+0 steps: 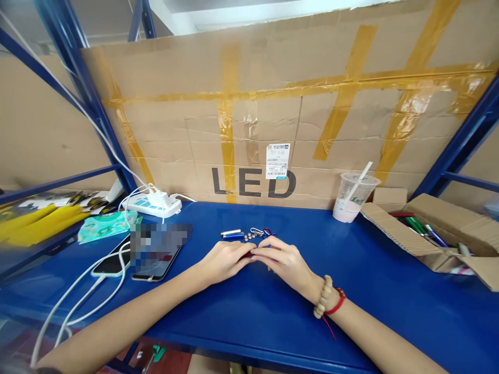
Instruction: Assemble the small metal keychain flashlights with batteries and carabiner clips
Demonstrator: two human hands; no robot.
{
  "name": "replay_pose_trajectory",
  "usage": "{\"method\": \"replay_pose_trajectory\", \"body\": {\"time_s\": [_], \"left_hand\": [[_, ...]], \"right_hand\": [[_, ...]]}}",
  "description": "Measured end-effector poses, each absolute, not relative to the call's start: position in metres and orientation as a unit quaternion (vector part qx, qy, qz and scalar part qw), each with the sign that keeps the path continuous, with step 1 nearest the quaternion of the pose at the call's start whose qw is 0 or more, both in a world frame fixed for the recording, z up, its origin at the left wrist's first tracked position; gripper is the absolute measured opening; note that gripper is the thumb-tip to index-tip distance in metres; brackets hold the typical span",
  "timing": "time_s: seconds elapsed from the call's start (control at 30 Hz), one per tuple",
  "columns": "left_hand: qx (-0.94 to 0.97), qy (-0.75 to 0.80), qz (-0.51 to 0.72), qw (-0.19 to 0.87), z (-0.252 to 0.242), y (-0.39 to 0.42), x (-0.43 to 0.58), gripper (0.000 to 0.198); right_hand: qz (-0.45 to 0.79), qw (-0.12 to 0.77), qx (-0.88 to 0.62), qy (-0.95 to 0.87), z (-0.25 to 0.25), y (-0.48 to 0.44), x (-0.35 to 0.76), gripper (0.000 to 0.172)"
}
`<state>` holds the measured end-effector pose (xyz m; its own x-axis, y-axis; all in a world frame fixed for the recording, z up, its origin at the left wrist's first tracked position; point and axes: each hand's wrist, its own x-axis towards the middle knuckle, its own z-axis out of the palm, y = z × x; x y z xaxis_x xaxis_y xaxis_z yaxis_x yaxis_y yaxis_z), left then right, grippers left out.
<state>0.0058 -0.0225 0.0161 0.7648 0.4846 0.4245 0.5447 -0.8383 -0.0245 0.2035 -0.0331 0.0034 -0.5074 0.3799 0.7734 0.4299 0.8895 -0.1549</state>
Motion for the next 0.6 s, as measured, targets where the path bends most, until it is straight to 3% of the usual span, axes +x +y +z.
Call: {"method": "replay_pose_trajectory", "body": {"time_s": [0.3, 0.6], "left_hand": [[-0.923, -0.243, -0.276, 0.112, 0.018, -0.024, 0.005, 0.020], [-0.913, -0.242, -0.309, 0.107, 0.020, -0.020, 0.003, 0.020]], "right_hand": [[-0.141, 0.454, -0.265, -0.839, 0.010, -0.044, 0.197, 0.014], [-0.158, 0.438, -0.286, -0.837, 0.013, -0.046, 0.199, 0.017]]}}
